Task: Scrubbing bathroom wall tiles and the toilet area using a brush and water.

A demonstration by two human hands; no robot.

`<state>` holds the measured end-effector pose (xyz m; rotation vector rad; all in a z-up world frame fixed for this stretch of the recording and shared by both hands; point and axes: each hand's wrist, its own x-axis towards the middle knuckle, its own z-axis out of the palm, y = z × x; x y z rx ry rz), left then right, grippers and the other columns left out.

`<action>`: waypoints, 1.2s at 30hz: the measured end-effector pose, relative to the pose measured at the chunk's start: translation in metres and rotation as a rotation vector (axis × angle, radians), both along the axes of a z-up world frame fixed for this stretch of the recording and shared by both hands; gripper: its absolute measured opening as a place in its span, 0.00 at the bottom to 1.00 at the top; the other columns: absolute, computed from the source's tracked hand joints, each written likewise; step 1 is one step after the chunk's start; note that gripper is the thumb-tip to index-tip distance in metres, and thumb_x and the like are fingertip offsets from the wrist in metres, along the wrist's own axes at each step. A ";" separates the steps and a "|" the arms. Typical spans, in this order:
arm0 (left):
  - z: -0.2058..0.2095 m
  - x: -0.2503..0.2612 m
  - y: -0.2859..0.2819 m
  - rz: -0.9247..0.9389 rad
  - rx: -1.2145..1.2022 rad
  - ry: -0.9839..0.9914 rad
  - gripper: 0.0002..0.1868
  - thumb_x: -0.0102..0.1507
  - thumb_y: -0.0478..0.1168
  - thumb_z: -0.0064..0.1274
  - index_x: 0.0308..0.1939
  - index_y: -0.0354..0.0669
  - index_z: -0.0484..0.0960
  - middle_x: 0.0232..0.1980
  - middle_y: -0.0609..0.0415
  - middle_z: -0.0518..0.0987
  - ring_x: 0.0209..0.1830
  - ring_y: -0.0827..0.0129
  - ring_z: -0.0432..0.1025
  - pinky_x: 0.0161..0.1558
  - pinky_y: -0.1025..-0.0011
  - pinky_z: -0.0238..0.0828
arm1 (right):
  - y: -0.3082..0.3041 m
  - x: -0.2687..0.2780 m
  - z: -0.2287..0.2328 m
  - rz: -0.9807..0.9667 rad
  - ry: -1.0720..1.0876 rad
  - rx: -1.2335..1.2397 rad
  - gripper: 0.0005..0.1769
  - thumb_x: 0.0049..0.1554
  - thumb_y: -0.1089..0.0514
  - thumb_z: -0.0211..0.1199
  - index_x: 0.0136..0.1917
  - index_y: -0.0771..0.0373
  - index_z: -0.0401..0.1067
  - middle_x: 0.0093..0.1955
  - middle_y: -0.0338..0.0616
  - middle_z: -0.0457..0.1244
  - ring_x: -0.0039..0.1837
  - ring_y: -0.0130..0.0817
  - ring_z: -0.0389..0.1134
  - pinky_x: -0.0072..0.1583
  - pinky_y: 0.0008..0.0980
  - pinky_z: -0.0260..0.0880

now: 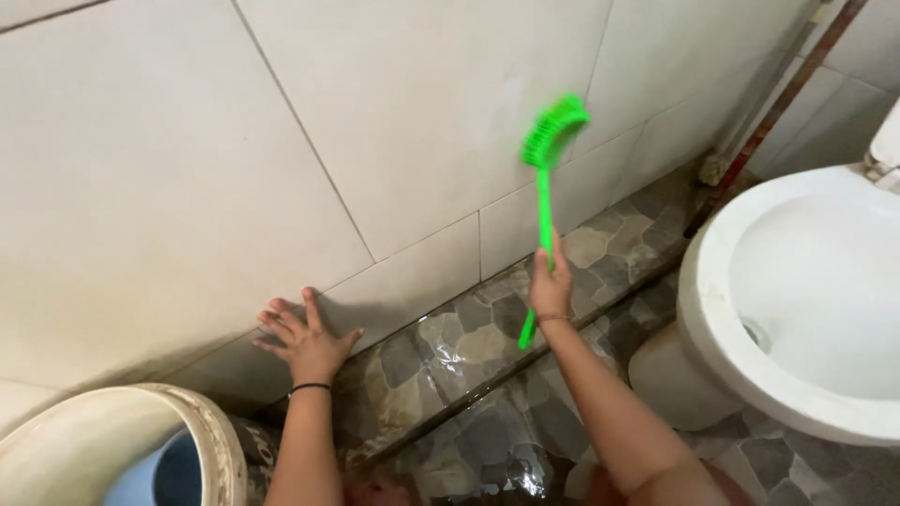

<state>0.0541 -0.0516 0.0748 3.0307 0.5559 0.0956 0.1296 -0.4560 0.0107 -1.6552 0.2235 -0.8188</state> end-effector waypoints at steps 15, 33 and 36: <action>0.000 -0.004 0.016 -0.049 0.027 0.117 0.73 0.48 0.76 0.59 0.81 0.68 0.25 0.81 0.31 0.17 0.79 0.34 0.08 0.67 0.24 0.17 | -0.058 0.030 0.022 -0.007 -0.201 -0.299 0.24 0.75 0.48 0.55 0.81 0.53 0.62 0.65 0.59 0.68 0.63 0.50 0.70 0.62 0.43 0.69; -0.016 0.003 0.029 -0.055 0.103 0.198 0.72 0.47 0.85 0.50 0.79 0.74 0.21 0.80 0.33 0.16 0.78 0.35 0.07 0.66 0.24 0.15 | -0.025 -0.009 0.117 0.165 0.128 0.174 0.27 0.67 0.49 0.56 0.78 0.48 0.65 0.31 0.42 0.55 0.28 0.30 0.55 0.32 0.39 0.60; -0.020 0.003 0.030 -0.050 0.136 0.174 0.70 0.47 0.86 0.49 0.79 0.74 0.22 0.81 0.35 0.16 0.79 0.35 0.08 0.66 0.24 0.16 | -0.008 -0.031 0.145 0.193 -0.169 -0.428 0.26 0.67 0.50 0.57 0.76 0.51 0.66 0.51 0.50 0.73 0.34 0.30 0.63 0.40 0.36 0.68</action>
